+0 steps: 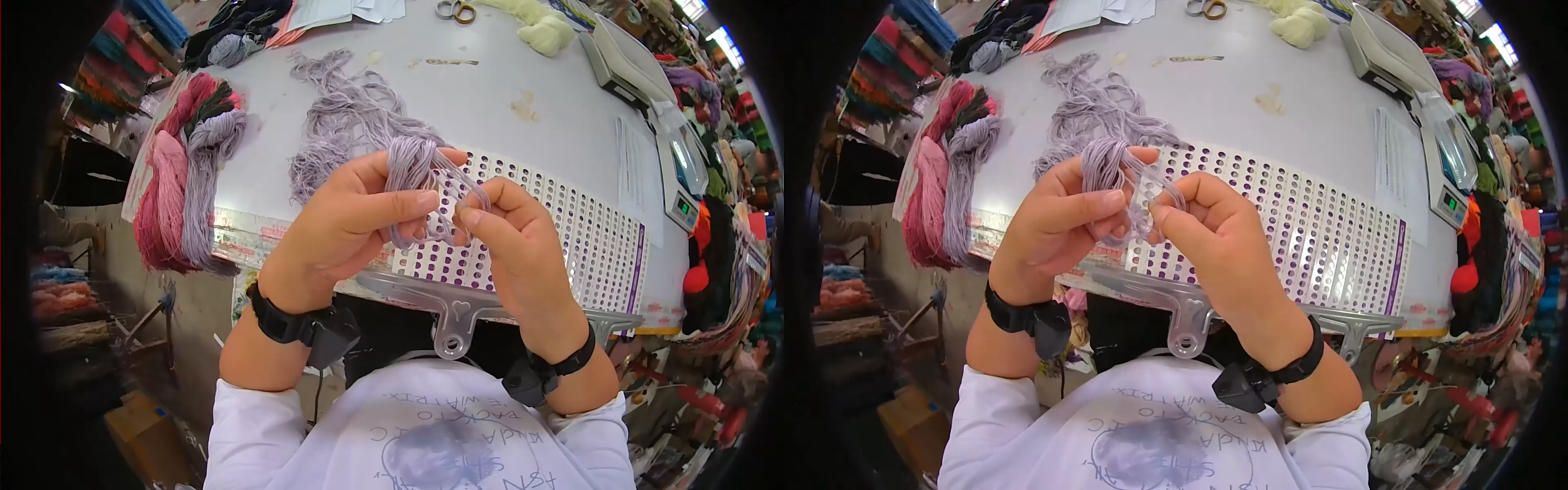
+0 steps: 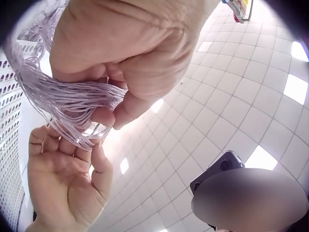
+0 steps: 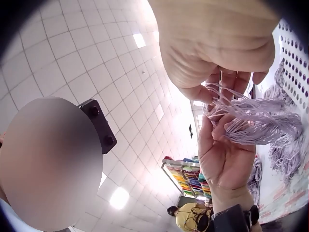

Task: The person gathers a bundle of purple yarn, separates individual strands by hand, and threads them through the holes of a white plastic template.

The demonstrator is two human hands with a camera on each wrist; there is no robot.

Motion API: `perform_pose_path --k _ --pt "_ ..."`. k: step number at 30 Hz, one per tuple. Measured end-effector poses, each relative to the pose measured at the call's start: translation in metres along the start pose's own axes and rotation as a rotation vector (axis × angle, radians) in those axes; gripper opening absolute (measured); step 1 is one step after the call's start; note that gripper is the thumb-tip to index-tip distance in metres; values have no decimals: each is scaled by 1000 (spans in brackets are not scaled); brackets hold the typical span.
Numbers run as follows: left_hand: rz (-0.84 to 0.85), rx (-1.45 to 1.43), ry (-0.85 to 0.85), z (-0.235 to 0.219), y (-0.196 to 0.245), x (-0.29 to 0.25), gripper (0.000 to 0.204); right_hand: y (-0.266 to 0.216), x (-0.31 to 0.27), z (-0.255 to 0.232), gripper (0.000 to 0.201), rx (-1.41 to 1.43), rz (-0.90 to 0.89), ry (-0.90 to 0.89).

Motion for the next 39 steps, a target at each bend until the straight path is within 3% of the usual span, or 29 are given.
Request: perform_pose_path --k 8,10,16,18,19,20,21,23,24,26,28,30,33,34,35,36,37,39 --pt "-10 24 10 2 -1 1 47 -3 1 5 12 -80 107 -102" --pt "-11 21 9 2 -2 1 47 -1 1 3 11 -267 109 -91" --pt "-6 -96 17 -3 -3 3 41 0 1 2 10 -117 16 -84" --pt "-226 53 -224 -22 8 -5 35 -15 -8 -18 9 26 47 -160" --pt "-242 141 -191 -36 16 -13 31 -25 -16 -34 9 170 77 -237" --pt "-257 230 -159 -56 26 -22 29 -34 -27 -55 10 160 -18 -242" --pt "-151 275 -71 -87 37 -35 14 -48 -41 -81 16 113 -158 -273" --pt "-25 -57 110 -146 74 -62 14 -69 -85 -170 21 293 -242 -103" --pt "97 -131 240 -169 94 -79 13 -85 -107 -197 21 231 -285 -29" --pt "177 -236 272 -228 134 -120 16 -111 -158 -259 24 319 -240 68" --pt "169 -342 185 -292 171 -164 21 -132 -210 -304 27 340 -195 238" --pt "226 -343 268 -345 208 -205 27 -151 -267 -356 26 384 -190 309" --pt "456 -352 644 -394 257 -239 31 -190 -375 -451 23 368 -283 748" --pt "431 -335 550 -392 264 -241 27 -201 -404 -477 22 295 -314 916" --pt "430 -335 544 -441 275 -274 27 -210 -399 -458 23 27 -340 1269" --pt "419 -67 237 -492 305 -273 26 -228 -414 -473 25 177 -384 1234" --pt "418 -68 233 -492 304 -268 26 -237 -415 -471 24 149 -396 1289" --pt "513 700 569 -461 293 -239 25 -252 -411 -472 24 123 -405 1352"
Point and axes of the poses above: each hand's wrist, its own x-axis towards the middle knuckle, its own z-axis out of the palm, y = z × x, the point moved 1 cm from there along x, towards the middle knuckle, and after that the axes turned 11 degrees about -y, right-handed, at the moved point
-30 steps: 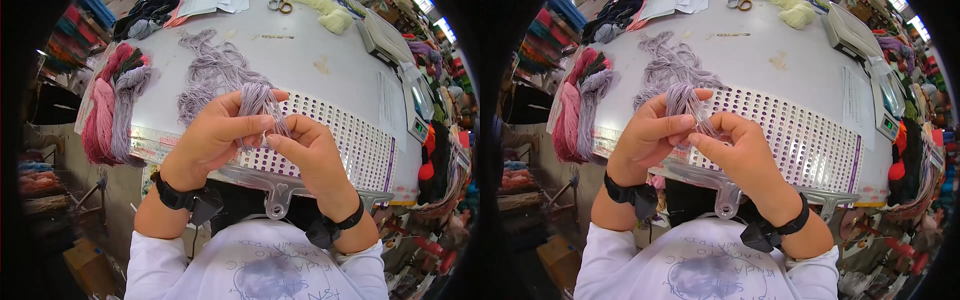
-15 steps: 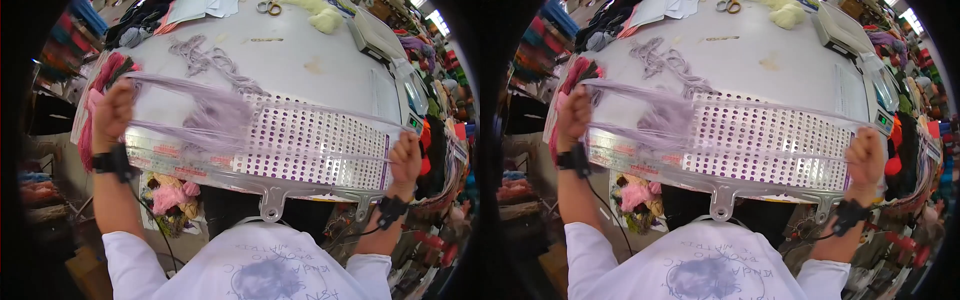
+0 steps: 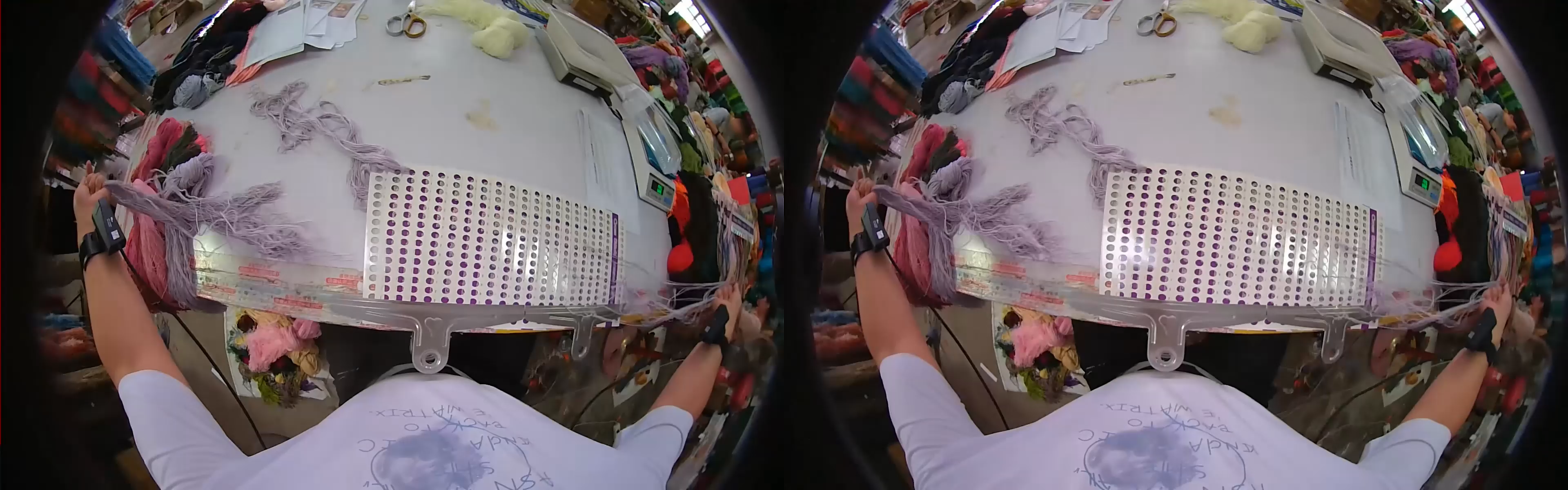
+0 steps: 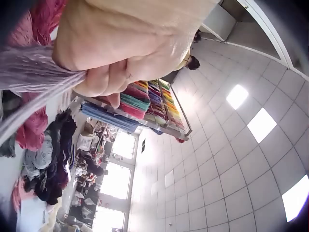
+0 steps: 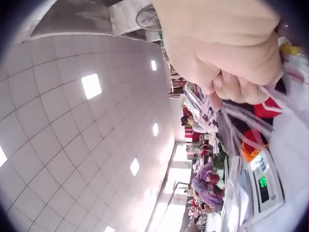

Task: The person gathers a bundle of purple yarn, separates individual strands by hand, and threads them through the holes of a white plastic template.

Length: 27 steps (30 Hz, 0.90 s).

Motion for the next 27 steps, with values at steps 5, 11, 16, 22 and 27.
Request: perform_pose_path --k 5,11,16,22,27 --pt "-254 -905 -189 332 45 -8 28 108 -154 223 16 -271 36 -439" --pt "-734 -362 -592 579 -11 -71 35 300 -286 374 22 -389 388 -991" --pt "-763 45 -483 629 -21 -81 30 393 -317 429 20 -563 267 -1116" --pt "-476 352 -588 641 -50 -73 24 412 -324 437 16 -735 83 -1047" --pt "-643 232 -642 643 -45 -66 18 416 -327 435 12 -784 -24 -972"
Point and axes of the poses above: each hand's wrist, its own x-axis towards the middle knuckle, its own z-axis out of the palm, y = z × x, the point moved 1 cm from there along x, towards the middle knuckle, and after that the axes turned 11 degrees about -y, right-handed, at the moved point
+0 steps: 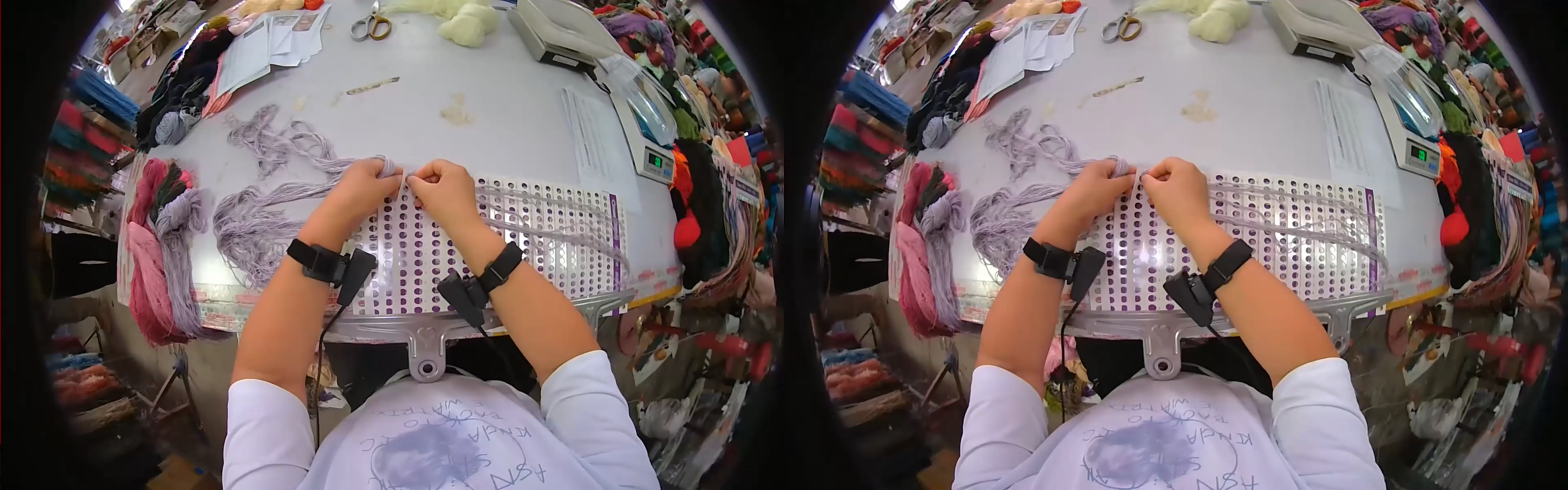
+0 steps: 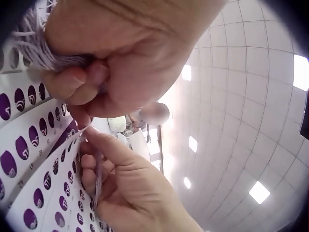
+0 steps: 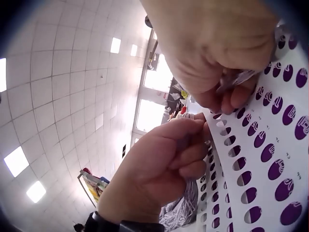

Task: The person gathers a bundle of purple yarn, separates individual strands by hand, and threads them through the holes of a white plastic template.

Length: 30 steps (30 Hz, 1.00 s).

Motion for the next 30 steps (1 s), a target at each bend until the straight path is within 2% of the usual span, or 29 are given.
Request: perform_pose_path --k 2,4,8,10,11,13,14,16,17,19,20,22,23,25,26,28,29,30 --pt "-2 -54 -27 -1 3 -4 17 3 -7 4 12 -84 -43 32" --pt "7 -18 -32 -1 6 -6 16 1 -18 7 13 -364 -368 106" --pt "-15 39 12 -1 -1 0 17 9 -24 0 17 -157 -342 33" --pt "26 94 152 -1 0 -1 24 4 -20 -9 20 -10 -136 -103" --pt "27 97 150 -6 1 -1 24 2 -18 -12 20 -8 -137 -99" --pt "39 -82 408 -35 -1 -5 23 -1 -18 -16 21 -325 -207 -41" --pt "37 -77 404 -49 -7 -7 23 -3 -20 -18 21 -320 -204 -37" --pt "255 -839 422 -73 -17 -12 24 -9 -22 -18 20 -624 -182 -67" --pt "255 -835 428 -75 -18 -14 24 -9 -22 -17 20 -619 -186 -70" --pt "388 -967 276 -71 -10 -22 22 -10 -21 -17 19 -753 -242 -54" --pt "388 -966 281 -65 -7 -26 22 -7 -19 -17 19 -751 -245 -58" --pt "410 -1037 90 -50 5 -30 20 -5 -16 -17 11 -858 -583 112" --pt "410 -1037 88 -49 1 -28 20 -3 -14 -17 11 -859 -581 113" --pt "458 -1059 -161 -46 -6 -21 21 -4 -10 -18 9 -786 -566 95" --pt "461 -1060 -165 -46 -9 -18 21 -6 -10 -19 9 -789 -566 97" --pt "416 -1015 -233 -41 -8 -16 21 -10 -9 -23 12 -554 -291 -65" --pt "418 -1015 -235 -39 -7 -16 21 -13 -10 -24 12 -556 -291 -63" --pt "417 -1017 -239 -36 -3 -18 21 -16 -11 -26 23 -491 -242 -121"
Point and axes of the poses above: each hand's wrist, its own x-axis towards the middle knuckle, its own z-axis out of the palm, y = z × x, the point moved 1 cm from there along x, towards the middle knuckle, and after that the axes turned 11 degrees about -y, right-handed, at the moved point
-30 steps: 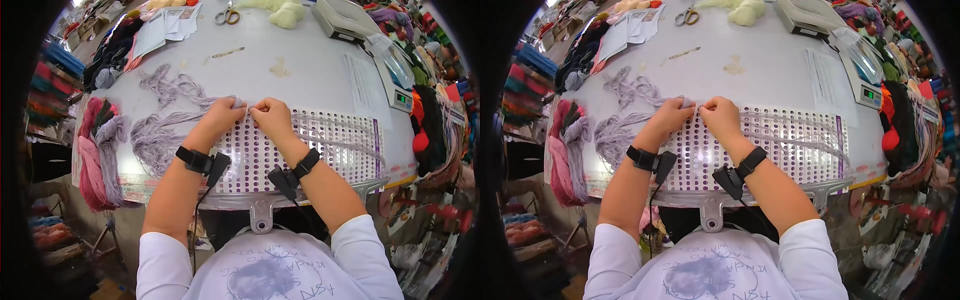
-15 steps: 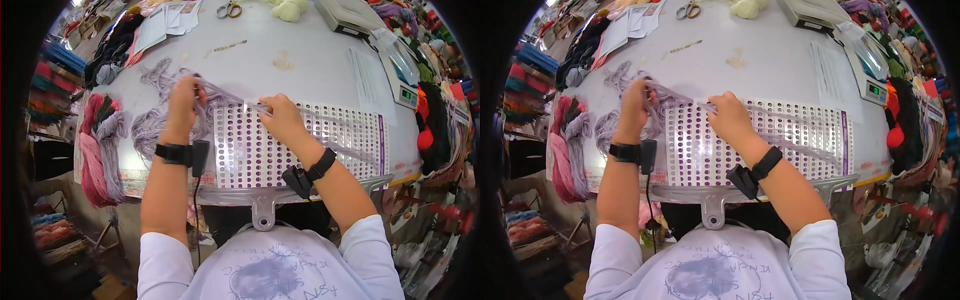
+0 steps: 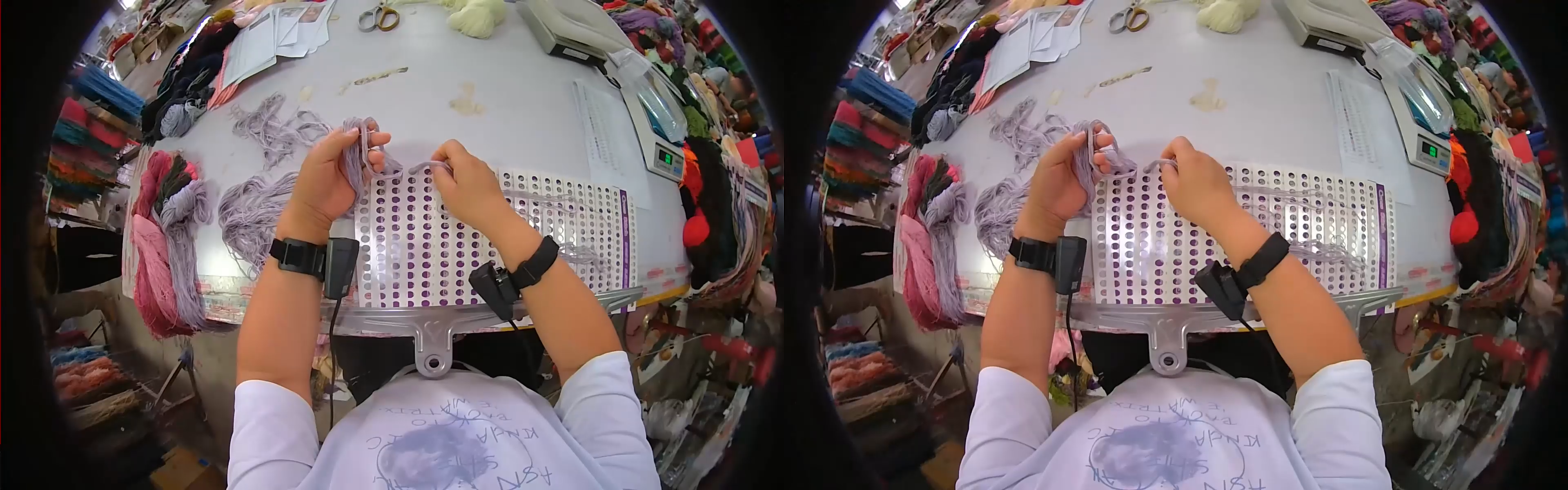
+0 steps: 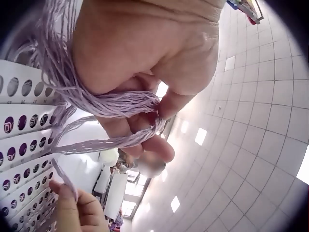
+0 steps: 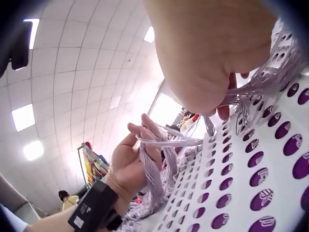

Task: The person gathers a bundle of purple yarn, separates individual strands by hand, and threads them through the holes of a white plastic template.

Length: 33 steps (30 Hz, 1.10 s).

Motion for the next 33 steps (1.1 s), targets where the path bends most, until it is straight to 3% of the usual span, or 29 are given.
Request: perform_pose_path --k 4,7,10,14,16,22,26,31,33 --pt "-64 51 27 13 -2 1 21 -9 -3 -13 56 274 71 -131" --pt "-64 82 6 22 -8 0 23 -9 -4 -14 66 440 22 -166" --pt "-84 210 -10 19 -14 3 22 -9 -5 -16 64 441 -24 -157" --pt "-57 96 -115 1 -17 5 22 -8 -5 -18 62 382 -57 -151" --pt "43 370 86 4 -10 3 25 -5 -5 -15 60 320 -80 -139" --pt "200 667 235 14 23 -15 26 -1 -5 -8 60 287 -31 -150" --pt "257 668 247 7 37 -21 25 2 -4 -7 59 252 -3 -148" --pt "268 329 101 -1 42 -27 23 5 -2 -2 58 245 9 -115" --pt "259 344 105 5 39 -28 24 6 -2 -3 58 236 29 -135"
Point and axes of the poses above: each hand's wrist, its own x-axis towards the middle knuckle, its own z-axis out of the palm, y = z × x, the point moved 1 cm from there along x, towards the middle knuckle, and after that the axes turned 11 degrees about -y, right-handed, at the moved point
